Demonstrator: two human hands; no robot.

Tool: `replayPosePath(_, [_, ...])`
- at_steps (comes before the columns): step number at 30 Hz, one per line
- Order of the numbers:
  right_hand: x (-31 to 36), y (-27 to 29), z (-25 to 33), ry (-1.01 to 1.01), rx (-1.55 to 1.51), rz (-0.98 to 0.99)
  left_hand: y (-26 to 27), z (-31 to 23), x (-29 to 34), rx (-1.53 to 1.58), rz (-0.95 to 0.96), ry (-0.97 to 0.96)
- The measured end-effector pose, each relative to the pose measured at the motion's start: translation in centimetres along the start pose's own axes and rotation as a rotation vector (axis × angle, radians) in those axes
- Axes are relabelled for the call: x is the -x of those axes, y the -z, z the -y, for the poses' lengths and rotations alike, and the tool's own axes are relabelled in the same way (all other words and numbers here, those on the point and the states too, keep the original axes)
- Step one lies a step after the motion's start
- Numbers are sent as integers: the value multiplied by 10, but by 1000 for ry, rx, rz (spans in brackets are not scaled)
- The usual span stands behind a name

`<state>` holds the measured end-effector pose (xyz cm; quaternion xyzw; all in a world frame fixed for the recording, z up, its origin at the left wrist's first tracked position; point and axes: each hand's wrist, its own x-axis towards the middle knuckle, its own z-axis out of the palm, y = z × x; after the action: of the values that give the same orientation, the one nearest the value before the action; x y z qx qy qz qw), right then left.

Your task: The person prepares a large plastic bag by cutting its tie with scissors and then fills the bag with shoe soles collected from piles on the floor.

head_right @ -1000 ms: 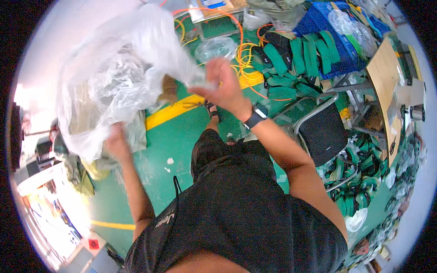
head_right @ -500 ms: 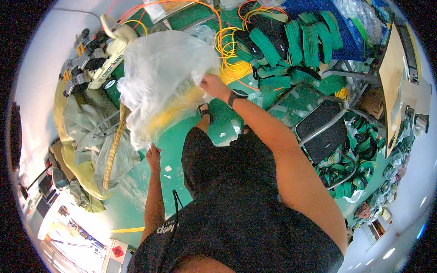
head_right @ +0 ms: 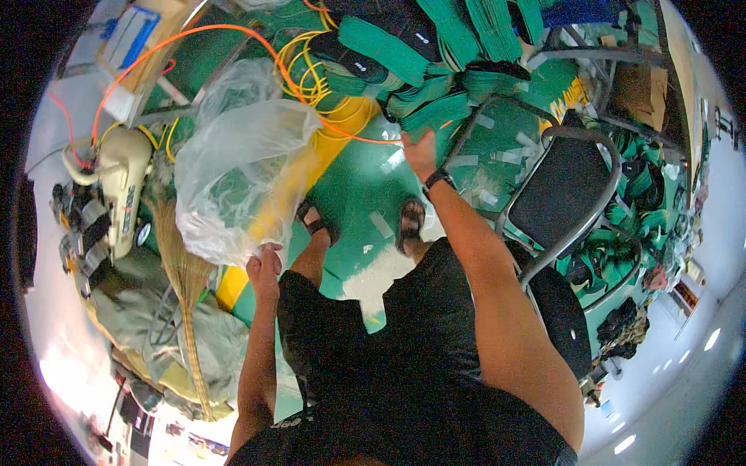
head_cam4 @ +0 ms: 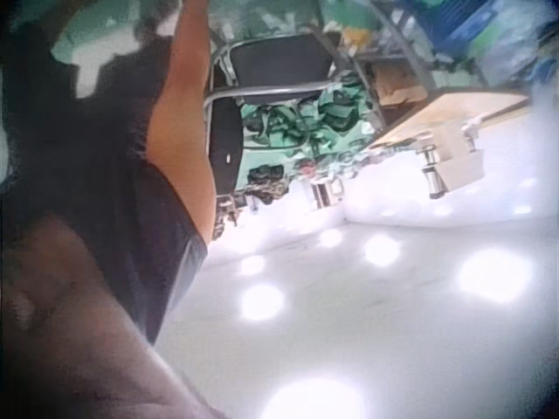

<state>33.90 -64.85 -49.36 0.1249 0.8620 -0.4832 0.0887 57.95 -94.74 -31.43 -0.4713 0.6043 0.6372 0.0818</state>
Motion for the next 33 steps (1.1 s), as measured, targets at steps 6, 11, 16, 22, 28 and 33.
replayPosePath(6, [-69,9,-210,-329,494,-219,-44,1,-64,151,84,-107])
replayPosePath(11, [-161,-25,-263,-549,391,-184,-49,37,-84,136,64,-164])
replayPosePath(16, [-231,-47,-311,-654,523,24,-43,57,-76,185,114,-136])
replayPosePath(22, [-173,2,-264,-647,374,-149,-67,30,-44,249,2,-341])
replayPosePath(28, [-150,-42,-251,-813,689,-363,-45,29,-24,267,-277,-182])
replayPosePath(33, [-107,-26,-182,-562,374,-182,-21,58,-16,237,-320,-243])
